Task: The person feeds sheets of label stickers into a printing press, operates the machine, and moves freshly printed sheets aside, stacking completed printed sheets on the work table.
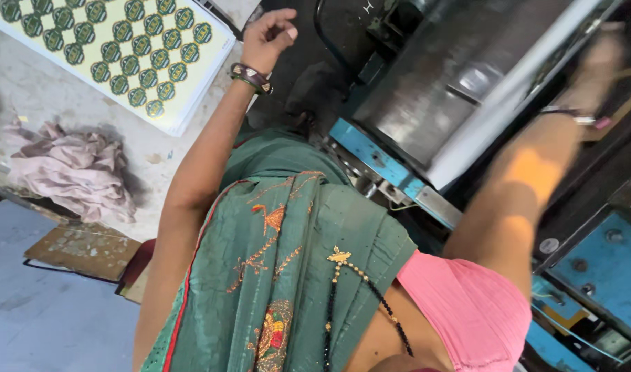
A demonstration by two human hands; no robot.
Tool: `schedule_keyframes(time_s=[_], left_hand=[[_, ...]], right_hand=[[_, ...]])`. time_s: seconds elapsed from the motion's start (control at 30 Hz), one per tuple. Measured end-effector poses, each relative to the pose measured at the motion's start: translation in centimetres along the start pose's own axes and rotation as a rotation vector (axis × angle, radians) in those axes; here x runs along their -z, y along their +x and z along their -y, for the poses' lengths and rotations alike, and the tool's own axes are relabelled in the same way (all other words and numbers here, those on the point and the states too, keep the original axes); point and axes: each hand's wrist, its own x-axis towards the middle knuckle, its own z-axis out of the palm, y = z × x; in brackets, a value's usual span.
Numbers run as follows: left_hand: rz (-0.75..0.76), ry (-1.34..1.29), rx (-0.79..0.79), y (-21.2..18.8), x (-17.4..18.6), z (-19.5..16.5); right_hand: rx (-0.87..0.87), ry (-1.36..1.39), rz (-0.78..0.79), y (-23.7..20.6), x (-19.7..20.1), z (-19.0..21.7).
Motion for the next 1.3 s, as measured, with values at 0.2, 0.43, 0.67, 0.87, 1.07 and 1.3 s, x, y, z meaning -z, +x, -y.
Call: schedule_keyframes(time_s=[0.2, 0.43, 0.67, 0.87, 1.07, 1.3], left_hand=[[0.019, 0.173, -0.063, 1.0, -3.7, 0.6], [-0.568, 0.496, -0.134, 1.5, -1.2, 0.5], [-0.996, 0.237, -0.218, -8.0, 19.7, 1.3], [-1.311, 0.073, -0.203, -11.9, 25.1, 1.2], [-1.42, 0.425, 0.055, -10.3, 24.5, 1.5], [-1.518, 0.811, 0.139, -9.7, 25.1, 0.9]], right_hand=[[0.429, 0.14, -0.015, -14.8, -11.4, 13.3], [0.815, 0.208, 0.56, -34.0, -10.4, 27.1], [0.837, 0.363, 0.618, -34.0, -9.5, 29.3], [0.841, 0.45, 0.664, -36.3, -10.7, 31.6], [0.802, 0.473, 0.697, -37.5, -9.9, 32.1], [0.607, 0.494, 0.598, -34.1, -9.9, 27.9]])
